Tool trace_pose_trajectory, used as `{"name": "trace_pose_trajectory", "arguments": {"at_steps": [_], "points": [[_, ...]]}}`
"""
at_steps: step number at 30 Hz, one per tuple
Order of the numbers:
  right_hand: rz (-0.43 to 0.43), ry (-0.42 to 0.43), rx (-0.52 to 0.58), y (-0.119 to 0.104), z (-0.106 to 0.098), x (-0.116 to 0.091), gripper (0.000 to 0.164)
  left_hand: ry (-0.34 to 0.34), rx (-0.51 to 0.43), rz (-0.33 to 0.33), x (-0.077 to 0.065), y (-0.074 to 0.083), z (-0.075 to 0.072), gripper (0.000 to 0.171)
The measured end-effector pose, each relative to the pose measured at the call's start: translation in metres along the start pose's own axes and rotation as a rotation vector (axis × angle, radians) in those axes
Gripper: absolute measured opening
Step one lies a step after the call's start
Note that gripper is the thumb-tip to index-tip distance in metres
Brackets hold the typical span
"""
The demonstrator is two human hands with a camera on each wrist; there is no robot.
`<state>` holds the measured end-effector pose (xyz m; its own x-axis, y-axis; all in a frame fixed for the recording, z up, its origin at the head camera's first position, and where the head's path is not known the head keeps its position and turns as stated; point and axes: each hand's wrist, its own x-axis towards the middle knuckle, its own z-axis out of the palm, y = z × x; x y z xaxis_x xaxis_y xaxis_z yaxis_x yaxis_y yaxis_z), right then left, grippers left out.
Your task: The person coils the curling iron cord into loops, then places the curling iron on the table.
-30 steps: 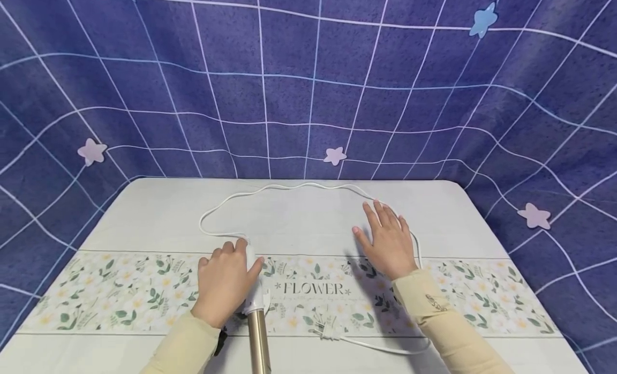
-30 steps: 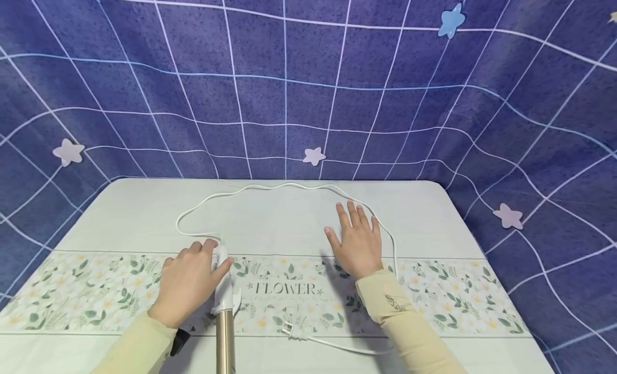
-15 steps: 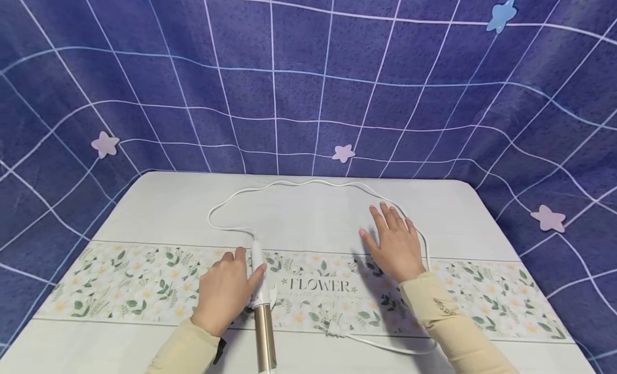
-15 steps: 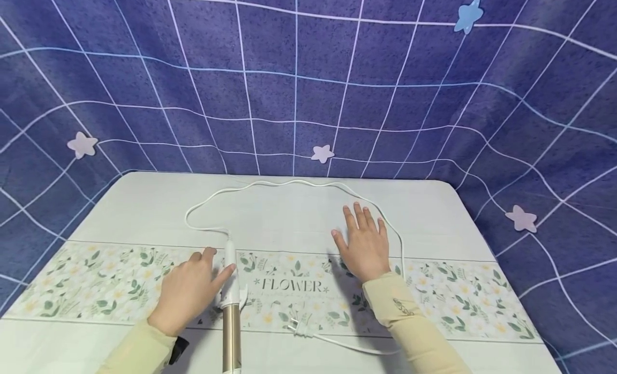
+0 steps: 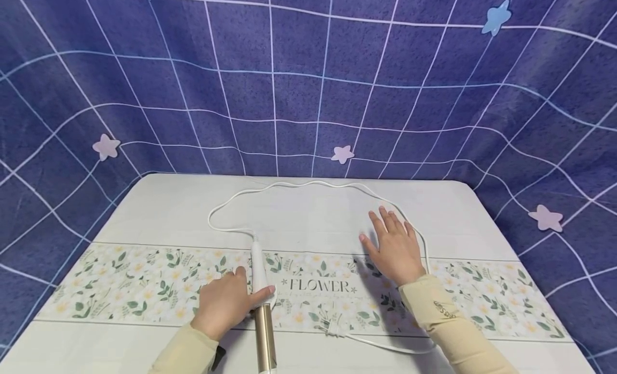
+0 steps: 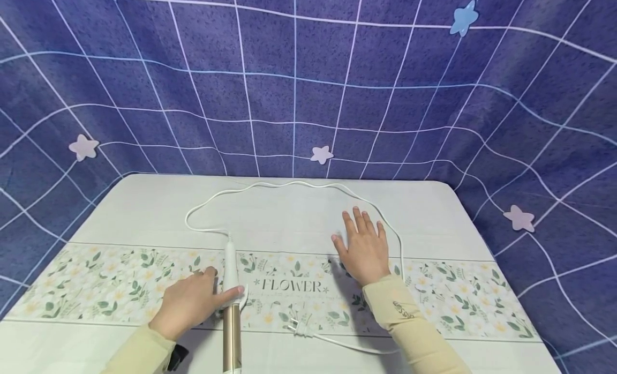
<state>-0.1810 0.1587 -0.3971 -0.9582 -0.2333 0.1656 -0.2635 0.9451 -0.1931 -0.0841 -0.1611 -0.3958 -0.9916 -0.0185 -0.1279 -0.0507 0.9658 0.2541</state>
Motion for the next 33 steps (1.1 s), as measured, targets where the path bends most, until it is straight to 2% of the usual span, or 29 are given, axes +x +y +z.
{"name": "trace_pose_trajectory", "arguments": {"at_steps": [3,5,14,20,26,33], "points": [[0.000,-0.002,-0.004,0.001,0.000,-0.001,0.066,-0.050,-0.029,-0.010,-0.001,0.002,0.002,0.097],[-0.001,-0.001,-0.003,0.001,0.000,-0.002,0.065,-0.058,-0.040,-0.006,-0.001,0.003,0.003,0.097],[-0.006,0.004,-0.005,0.001,0.003,-0.003,0.064,-0.043,-0.107,0.018,-0.007,0.006,0.012,0.086],[-0.009,0.005,-0.006,0.001,0.007,-0.007,0.063,-0.051,-0.125,0.035,-0.012,0.006,0.019,0.090],[-0.022,-0.009,-0.002,-0.001,0.007,-0.011,0.064,-0.089,-0.167,0.028,-0.011,0.005,0.023,0.067],[-0.050,-0.004,-0.014,-0.003,0.005,-0.014,0.063,-0.109,-0.224,0.013,-0.010,0.001,0.023,0.062]]}}
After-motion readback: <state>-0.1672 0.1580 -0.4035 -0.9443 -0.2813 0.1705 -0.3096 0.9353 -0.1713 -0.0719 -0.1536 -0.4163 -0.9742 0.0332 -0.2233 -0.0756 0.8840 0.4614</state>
